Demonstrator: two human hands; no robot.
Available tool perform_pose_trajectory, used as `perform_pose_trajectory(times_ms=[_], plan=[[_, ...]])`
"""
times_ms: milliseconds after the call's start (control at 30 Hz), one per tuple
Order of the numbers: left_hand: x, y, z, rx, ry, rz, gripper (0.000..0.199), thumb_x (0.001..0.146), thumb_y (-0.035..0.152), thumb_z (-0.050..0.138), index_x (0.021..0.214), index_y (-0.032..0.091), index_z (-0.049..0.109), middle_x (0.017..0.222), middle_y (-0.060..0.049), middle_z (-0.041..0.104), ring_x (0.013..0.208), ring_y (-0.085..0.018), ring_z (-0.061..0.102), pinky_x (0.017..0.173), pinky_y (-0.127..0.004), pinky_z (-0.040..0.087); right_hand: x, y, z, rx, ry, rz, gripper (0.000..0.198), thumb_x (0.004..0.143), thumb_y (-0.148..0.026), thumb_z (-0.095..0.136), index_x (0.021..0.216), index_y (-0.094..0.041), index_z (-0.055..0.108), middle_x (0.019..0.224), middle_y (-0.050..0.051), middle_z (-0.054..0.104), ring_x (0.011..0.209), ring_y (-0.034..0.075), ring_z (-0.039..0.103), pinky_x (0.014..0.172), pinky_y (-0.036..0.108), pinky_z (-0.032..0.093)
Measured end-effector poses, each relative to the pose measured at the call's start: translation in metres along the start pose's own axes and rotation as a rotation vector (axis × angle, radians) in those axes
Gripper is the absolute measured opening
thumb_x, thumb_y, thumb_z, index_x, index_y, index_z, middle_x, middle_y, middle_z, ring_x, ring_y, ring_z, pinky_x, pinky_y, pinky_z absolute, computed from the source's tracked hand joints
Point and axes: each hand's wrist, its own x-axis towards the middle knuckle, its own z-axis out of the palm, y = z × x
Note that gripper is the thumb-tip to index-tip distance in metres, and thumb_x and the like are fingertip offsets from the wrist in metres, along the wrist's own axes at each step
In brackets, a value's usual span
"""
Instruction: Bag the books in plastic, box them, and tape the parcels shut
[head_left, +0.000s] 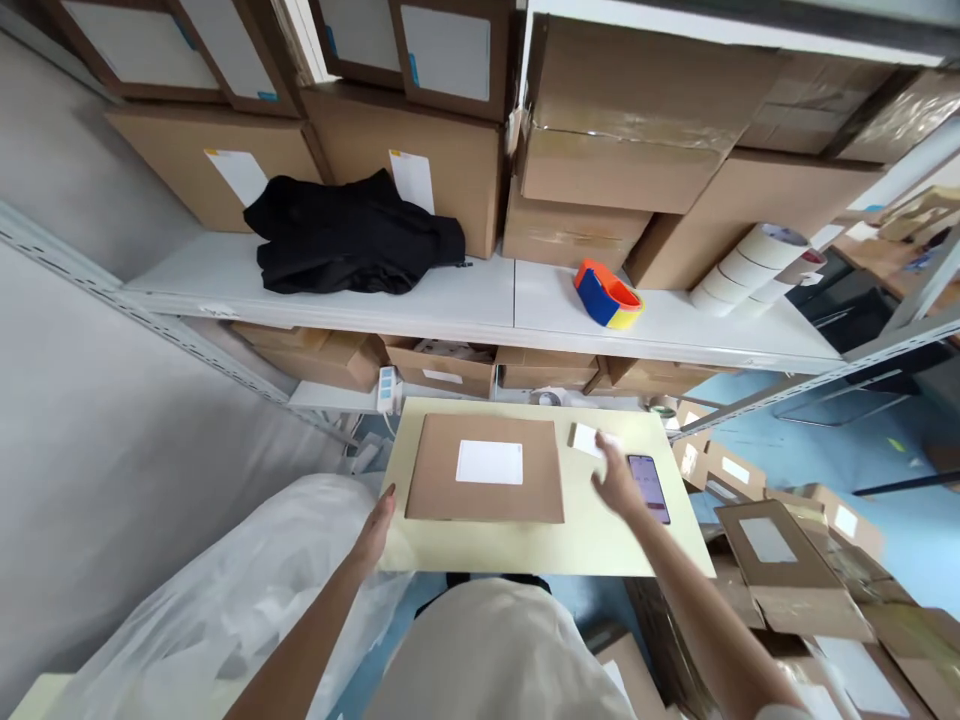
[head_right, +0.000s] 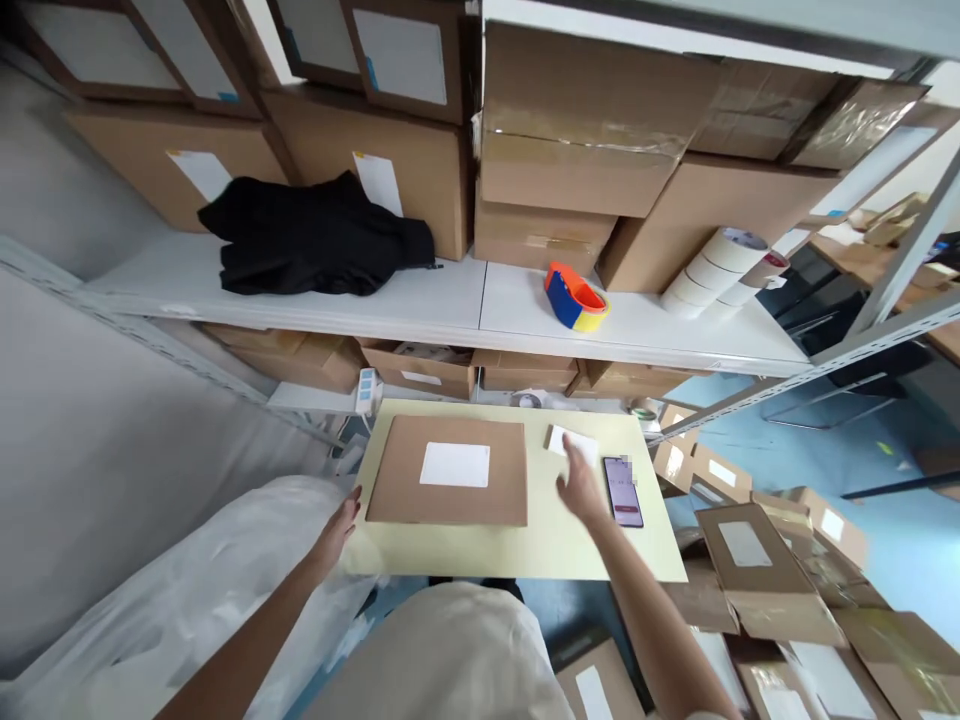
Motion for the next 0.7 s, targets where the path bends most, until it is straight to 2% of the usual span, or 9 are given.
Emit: perform_pose_trajectory(times_ms=[67, 100, 200, 267, 367, 433, 500, 600, 700], plan=[[-0.001, -0.004, 0.008, -0.107, -0.106, 0.006, 0.074, 0.09, 0.06, 0.003, 0.149, 0.024, 0.032, 0.145, -0.008, 0.048, 0.136, -0.024, 0.043, 0.103, -0.039, 0.046, -0.054, 0.015, 0.059, 0.052, -0.322, 0.094, 0.088, 0.06, -0.02, 0.064, 0.143, -0.014, 0.036, 0.143, 0.019, 0.045, 0.136, 0.036, 0.039, 0.11, 0.049, 0.036], [-0.002, -0.002, 0.013, -0.129, -0.131, 0.035, 0.077, 0.089, 0.063, 0.003, 0.147, 0.024, 0.035, 0.142, -0.008, 0.052, 0.135, -0.024, 0.044, 0.104, -0.039, 0.045, -0.072, 0.015, 0.084, 0.094, -0.4, 0.107, 0.088, 0.058, -0.021, 0.067, 0.141, -0.016, 0.038, 0.142, 0.018, 0.047, 0.136, 0.035, 0.04, 0.11, 0.047, 0.037], [-0.002, 0.014, 0.019, -0.116, -0.118, 0.122, 0.078, 0.087, 0.07, 0.009, 0.14, 0.026, 0.046, 0.131, -0.008, 0.062, 0.129, -0.027, 0.05, 0.099, -0.038, 0.048, -0.086, -0.003, 0.124, 0.212, -0.321, 0.213, 0.06, 0.073, -0.026, 0.056, 0.132, -0.019, 0.048, 0.13, 0.015, 0.058, 0.124, 0.031, 0.053, 0.103, 0.046, 0.043], [0.0, 0.03, 0.011, -0.088, -0.098, 0.167, 0.076, 0.085, 0.072, 0.019, 0.136, 0.025, 0.05, 0.128, -0.008, 0.062, 0.128, -0.03, 0.051, 0.099, -0.038, 0.047, -0.077, -0.018, 0.117, 0.243, -0.249, 0.235, 0.047, 0.081, -0.028, 0.047, 0.127, -0.019, 0.051, 0.123, 0.014, 0.063, 0.117, 0.029, 0.057, 0.098, 0.044, 0.046], [0.001, 0.06, -0.009, 0.048, -0.085, 0.307, 0.072, 0.083, 0.066, 0.036, 0.135, 0.018, 0.05, 0.124, -0.013, 0.062, 0.121, -0.031, 0.054, 0.1, -0.041, 0.046, -0.061, -0.032, 0.078, 0.257, -0.18, 0.198, 0.042, 0.088, -0.036, 0.04, 0.122, -0.017, 0.053, 0.122, 0.014, 0.063, 0.115, 0.027, 0.058, 0.099, 0.042, 0.045], [0.002, 0.082, -0.017, 0.192, -0.029, 0.392, 0.066, 0.087, 0.059, 0.036, 0.134, 0.016, 0.05, 0.122, -0.014, 0.063, 0.12, -0.03, 0.055, 0.102, -0.04, 0.044, -0.054, -0.041, 0.051, 0.217, -0.101, 0.188, 0.046, 0.092, -0.044, 0.033, 0.124, -0.016, 0.052, 0.127, 0.015, 0.06, 0.122, 0.027, 0.053, 0.103, 0.041, 0.04], [0.003, 0.1, -0.016, 0.297, -0.004, 0.403, 0.061, 0.092, 0.053, 0.028, 0.134, 0.015, 0.051, 0.124, -0.014, 0.063, 0.123, -0.028, 0.052, 0.104, -0.037, 0.04, -0.051, -0.052, 0.034, 0.129, -0.042, 0.258, 0.055, 0.093, -0.051, 0.03, 0.13, -0.014, 0.046, 0.13, 0.018, 0.058, 0.126, 0.029, 0.051, 0.104, 0.041, 0.038], [0.01, 0.112, -0.002, 0.353, -0.065, 0.345, 0.06, 0.095, 0.05, 0.023, 0.128, 0.011, 0.055, 0.126, -0.016, 0.063, 0.125, -0.029, 0.052, 0.104, -0.036, 0.038, -0.047, -0.067, 0.034, -0.017, -0.064, 0.443, 0.07, 0.089, -0.06, 0.035, 0.136, -0.008, 0.036, 0.128, 0.024, 0.058, 0.123, 0.033, 0.053, 0.099, 0.042, 0.04], [0.024, 0.108, 0.015, 0.365, -0.112, 0.286, 0.062, 0.095, 0.052, 0.024, 0.119, 0.008, 0.061, 0.123, -0.02, 0.064, 0.124, -0.031, 0.053, 0.1, -0.036, 0.041, -0.044, -0.072, 0.049, -0.084, -0.093, 0.51, 0.083, 0.087, -0.062, 0.041, 0.143, -0.002, 0.025, 0.13, 0.029, 0.055, 0.125, 0.035, 0.052, 0.1, 0.043, 0.039]])
